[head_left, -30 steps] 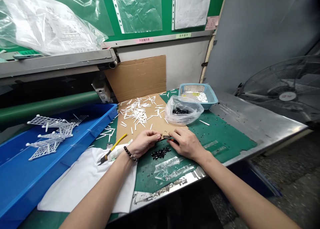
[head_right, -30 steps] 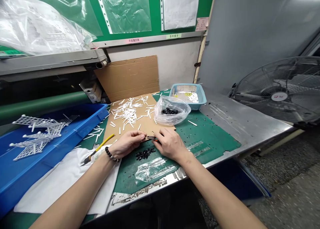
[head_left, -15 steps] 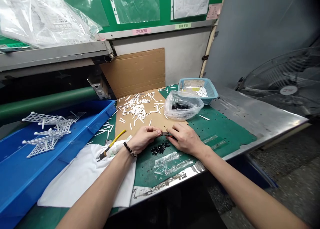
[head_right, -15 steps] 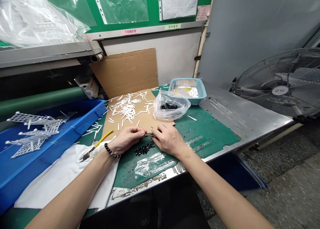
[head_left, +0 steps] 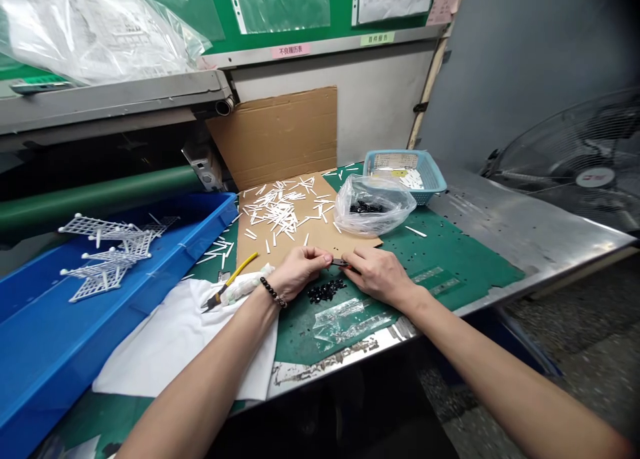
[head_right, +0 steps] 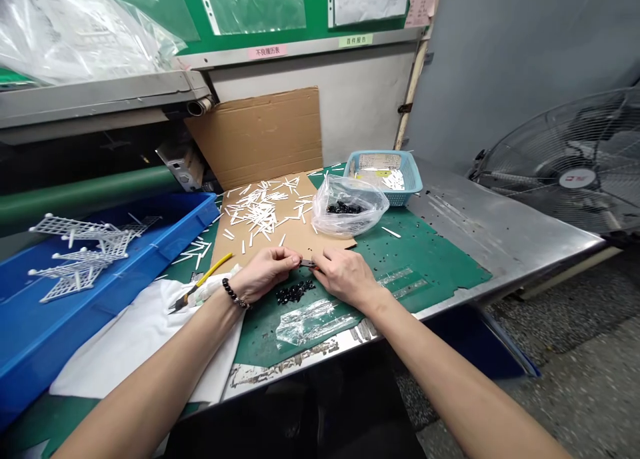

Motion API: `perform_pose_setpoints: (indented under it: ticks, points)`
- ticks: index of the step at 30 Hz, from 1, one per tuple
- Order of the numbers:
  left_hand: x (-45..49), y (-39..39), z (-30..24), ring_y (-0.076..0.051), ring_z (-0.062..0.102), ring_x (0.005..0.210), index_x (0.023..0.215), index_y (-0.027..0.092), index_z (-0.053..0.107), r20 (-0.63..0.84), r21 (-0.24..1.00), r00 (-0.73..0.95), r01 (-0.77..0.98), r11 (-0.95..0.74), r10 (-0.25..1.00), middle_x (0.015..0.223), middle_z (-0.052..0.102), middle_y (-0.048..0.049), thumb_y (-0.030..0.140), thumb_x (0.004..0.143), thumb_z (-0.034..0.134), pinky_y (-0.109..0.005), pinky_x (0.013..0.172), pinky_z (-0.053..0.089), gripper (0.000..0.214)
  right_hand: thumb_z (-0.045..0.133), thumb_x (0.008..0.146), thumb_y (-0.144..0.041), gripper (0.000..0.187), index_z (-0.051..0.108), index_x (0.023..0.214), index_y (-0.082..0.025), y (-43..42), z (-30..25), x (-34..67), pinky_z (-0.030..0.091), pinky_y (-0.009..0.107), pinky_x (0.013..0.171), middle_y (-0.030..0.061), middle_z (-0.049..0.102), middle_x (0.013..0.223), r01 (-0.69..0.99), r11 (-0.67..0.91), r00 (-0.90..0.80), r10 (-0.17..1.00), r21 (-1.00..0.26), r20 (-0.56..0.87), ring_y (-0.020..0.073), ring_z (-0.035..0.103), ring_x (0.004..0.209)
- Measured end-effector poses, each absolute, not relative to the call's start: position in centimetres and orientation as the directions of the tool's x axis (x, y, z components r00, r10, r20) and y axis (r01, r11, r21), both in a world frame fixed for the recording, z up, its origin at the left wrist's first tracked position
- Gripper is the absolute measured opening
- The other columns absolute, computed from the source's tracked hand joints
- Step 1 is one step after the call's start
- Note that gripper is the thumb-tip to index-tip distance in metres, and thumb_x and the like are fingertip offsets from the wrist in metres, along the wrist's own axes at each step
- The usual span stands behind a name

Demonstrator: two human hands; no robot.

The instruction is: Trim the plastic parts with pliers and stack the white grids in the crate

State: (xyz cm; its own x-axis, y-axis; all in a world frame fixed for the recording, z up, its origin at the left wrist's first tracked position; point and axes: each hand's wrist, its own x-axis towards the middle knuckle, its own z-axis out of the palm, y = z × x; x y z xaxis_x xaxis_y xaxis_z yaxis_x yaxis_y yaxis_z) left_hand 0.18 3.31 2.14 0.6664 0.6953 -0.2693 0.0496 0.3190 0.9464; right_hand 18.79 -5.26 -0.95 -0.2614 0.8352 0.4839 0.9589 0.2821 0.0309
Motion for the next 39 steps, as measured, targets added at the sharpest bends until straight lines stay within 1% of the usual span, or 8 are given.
perform_pose_setpoints:
  ticks: [5,12,16,19,23,27,32,39]
  points:
    - [-0.6,3.7,2.7,-0.005,0.040,0.059,0.088,0.009,0.067,-0.272,0.920,0.704,-0.011,0.392,0.657,0.072,0.056,-0.0001,0.031,0.064,0.081,-0.021,0.053,0.028,0.035,0.047,0.096,-0.036,0.024,0.062,0.090,-0.018,-5.1,-1.0,18.9,0.034,0.029,0.065,0.0043,0.057,0.079,0.966,0.252,-0.177,0.792,-0.050,0.585,0.0177,0.051,0.072]
    - [-0.9,3.6,3.2,-0.006,0.037,0.051,0.067,0.015,0.055,-0.334,0.876,0.728,0.005,0.482,0.599,0.070,0.056,-0.0023,0.030,0.069,0.060,-0.020,0.048,0.027,0.017,0.048,0.096,-0.034,0.021,0.062,0.093,-0.018,-5.0,-1.0,19.1,0.039,0.030,0.075,0.0066,0.058,0.084,0.956,0.247,-0.099,0.781,-0.160,0.616,0.0209,0.053,0.082]
    - [-0.6,3.1,3.0,-0.009,0.040,0.051,0.072,0.015,0.063,-0.236,0.959,0.722,0.281,0.036,0.650,0.062,0.055,0.0003,0.034,0.072,0.059,-0.022,0.050,0.029,0.019,0.049,0.096,-0.032,0.020,0.062,0.096,-0.018,-5.0,-1.0,19.0,0.040,0.030,0.077,0.0061,0.058,0.084,0.950,0.251,-0.091,0.789,-0.185,0.607,0.0210,0.054,0.083]
    - [-0.6,2.8,2.8,-0.014,0.053,0.063,0.078,0.017,0.069,-0.144,0.841,0.781,0.420,-0.341,0.607,0.070,0.065,-0.0025,0.035,0.075,0.059,-0.024,0.059,0.037,0.021,0.049,0.096,-0.032,0.019,0.063,0.097,-0.018,-5.1,-0.9,19.0,0.040,0.031,0.077,0.0060,0.058,0.084,0.949,0.254,-0.090,0.790,-0.189,0.606,0.0212,0.055,0.084]
    - [-0.8,2.7,2.7,-0.016,0.056,0.064,0.081,0.020,0.070,-0.149,0.740,0.788,0.489,-0.461,0.597,0.071,0.067,-0.0024,0.035,0.077,0.056,-0.025,0.059,0.037,0.021,0.049,0.095,-0.031,0.018,0.063,0.097,-0.019,-5.1,-0.9,19.0,0.040,0.030,0.075,0.0057,0.058,0.084,0.952,0.245,-0.085,0.793,-0.186,0.604,0.0211,0.054,0.083]
    - [-0.7,2.8,2.8,-0.014,0.052,0.061,0.075,0.017,0.064,-0.150,0.788,0.776,0.468,-0.400,0.613,0.068,0.063,-0.0007,0.035,0.076,0.056,-0.024,0.055,0.035,0.020,0.048,0.096,-0.031,0.019,0.062,0.095,-0.019,-5.0,-1.0,19.0,0.039,0.030,0.076,0.0058,0.057,0.083,0.952,0.247,-0.093,0.798,-0.183,0.595,0.0210,0.053,0.083]
    - [-0.7,3.1,3.0,-0.007,0.037,0.052,0.072,0.015,0.057,-0.241,0.952,0.700,0.304,0.025,0.672,0.063,0.051,0.0031,0.035,0.074,0.059,-0.022,0.050,0.026,0.020,0.050,0.095,-0.032,0.018,0.061,0.096,-0.018,-5.1,-0.8,18.8,0.039,0.030,0.077,0.0066,0.057,0.086,0.951,0.277,-0.152,0.807,-0.138,0.571,0.0212,0.052,0.083]
    - [-0.6,3.4,2.6,-0.005,0.039,0.057,0.077,0.012,0.059,-0.273,0.952,0.682,0.089,0.294,0.679,0.073,0.055,0.0002,0.039,0.063,0.078,-0.022,0.053,0.025,0.036,0.054,0.092,-0.032,0.017,0.060,0.100,-0.018,-5.2,-0.5,18.7,0.038,0.031,0.077,0.0062,0.056,0.088,0.953,0.293,-0.215,0.832,-0.076,0.511,0.0217,0.050,0.083]
